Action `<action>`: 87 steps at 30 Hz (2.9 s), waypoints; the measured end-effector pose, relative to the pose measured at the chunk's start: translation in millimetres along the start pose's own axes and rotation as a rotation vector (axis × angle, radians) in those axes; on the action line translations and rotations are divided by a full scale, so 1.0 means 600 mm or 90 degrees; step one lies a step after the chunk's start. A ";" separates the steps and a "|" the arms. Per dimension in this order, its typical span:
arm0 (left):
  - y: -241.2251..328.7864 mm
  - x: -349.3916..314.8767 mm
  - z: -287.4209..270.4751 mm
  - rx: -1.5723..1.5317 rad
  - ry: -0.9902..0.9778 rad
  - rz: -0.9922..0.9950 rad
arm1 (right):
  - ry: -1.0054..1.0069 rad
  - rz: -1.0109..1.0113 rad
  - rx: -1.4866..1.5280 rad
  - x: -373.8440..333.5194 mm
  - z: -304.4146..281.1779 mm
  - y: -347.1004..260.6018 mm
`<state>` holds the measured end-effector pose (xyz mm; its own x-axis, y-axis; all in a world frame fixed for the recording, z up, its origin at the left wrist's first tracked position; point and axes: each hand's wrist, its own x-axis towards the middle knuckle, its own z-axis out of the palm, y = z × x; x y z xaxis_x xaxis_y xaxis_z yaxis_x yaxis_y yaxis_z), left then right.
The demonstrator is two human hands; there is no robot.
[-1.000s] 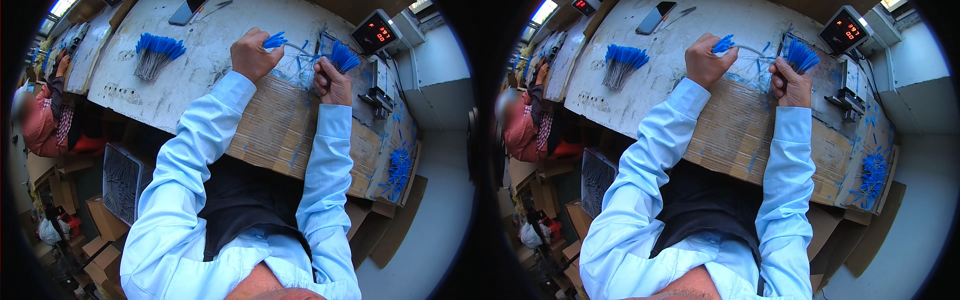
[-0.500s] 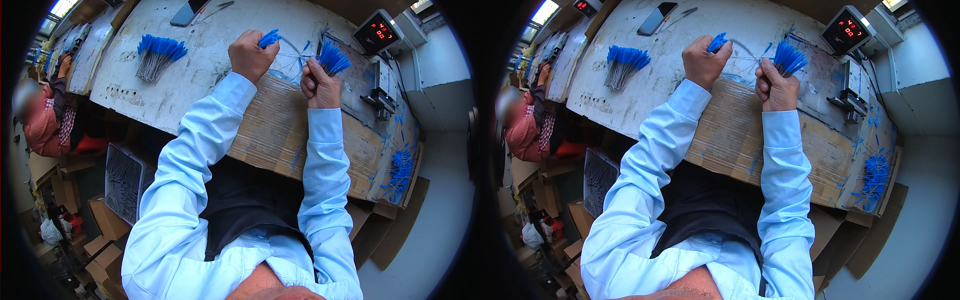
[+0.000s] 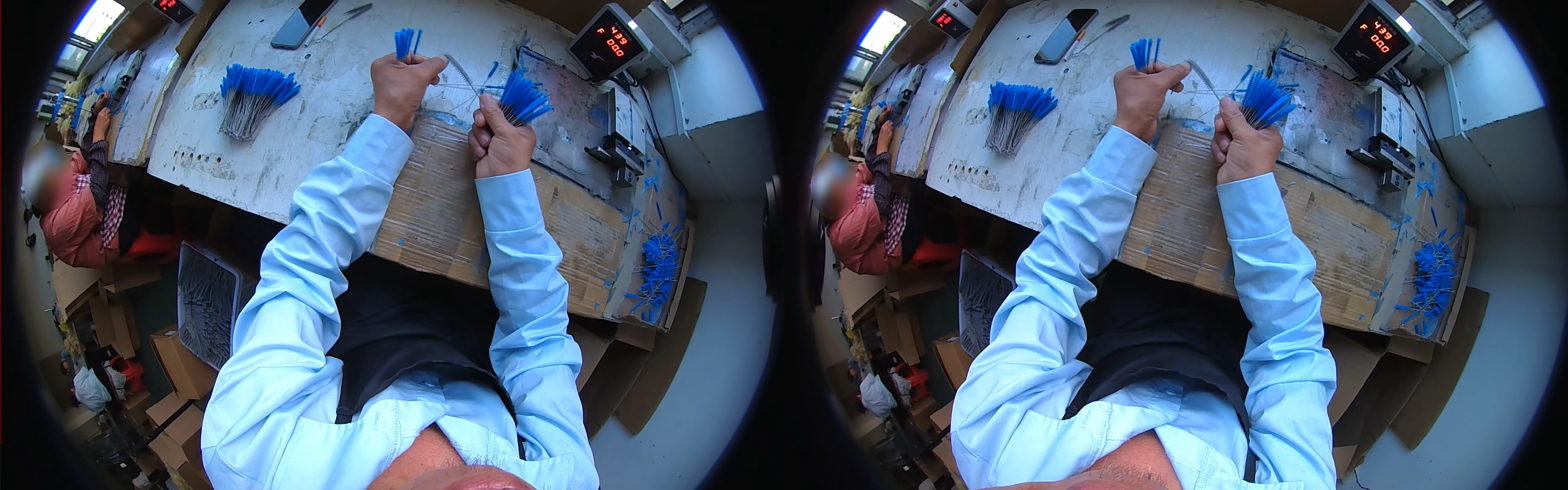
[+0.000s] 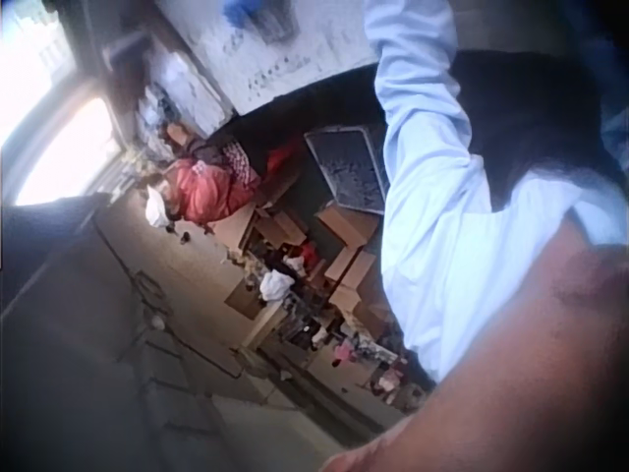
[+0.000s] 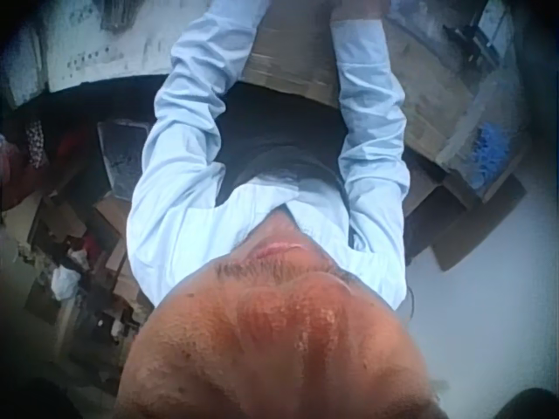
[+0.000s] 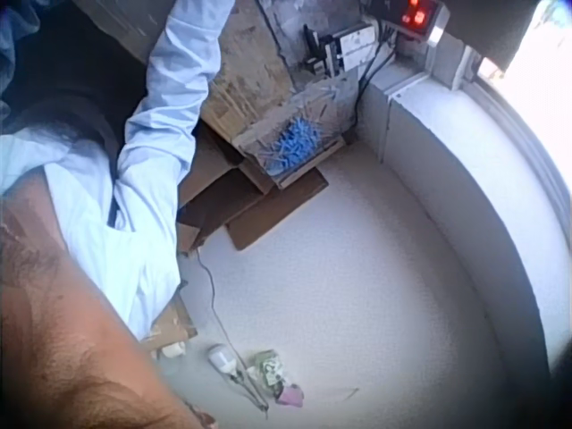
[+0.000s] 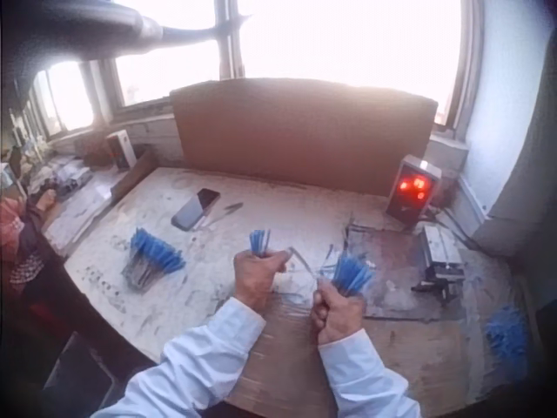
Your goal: Gathering and bundling blue bristles and placing them into a machine fixture at a manufacturing station.
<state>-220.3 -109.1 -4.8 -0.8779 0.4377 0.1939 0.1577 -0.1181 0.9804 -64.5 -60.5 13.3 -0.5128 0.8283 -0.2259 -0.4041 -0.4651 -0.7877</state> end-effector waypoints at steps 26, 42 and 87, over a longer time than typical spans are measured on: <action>0.040 0.015 -0.043 -0.326 -0.450 -0.235 | -0.146 -0.064 -0.214 0.028 -0.038 -0.067; 0.028 0.017 -0.044 -0.334 -0.499 -0.227 | -0.125 -0.030 -0.275 0.026 -0.039 -0.069; 0.032 -0.013 -0.006 -0.518 -0.497 -0.210 | -0.163 0.071 -0.089 0.005 -0.014 -0.023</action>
<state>-211.9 -118.4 12.6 -0.2627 0.9478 0.1809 -0.6092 -0.3083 0.7307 -54.1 -49.1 18.8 -0.7295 0.6604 -0.1781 -0.2357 -0.4872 -0.8409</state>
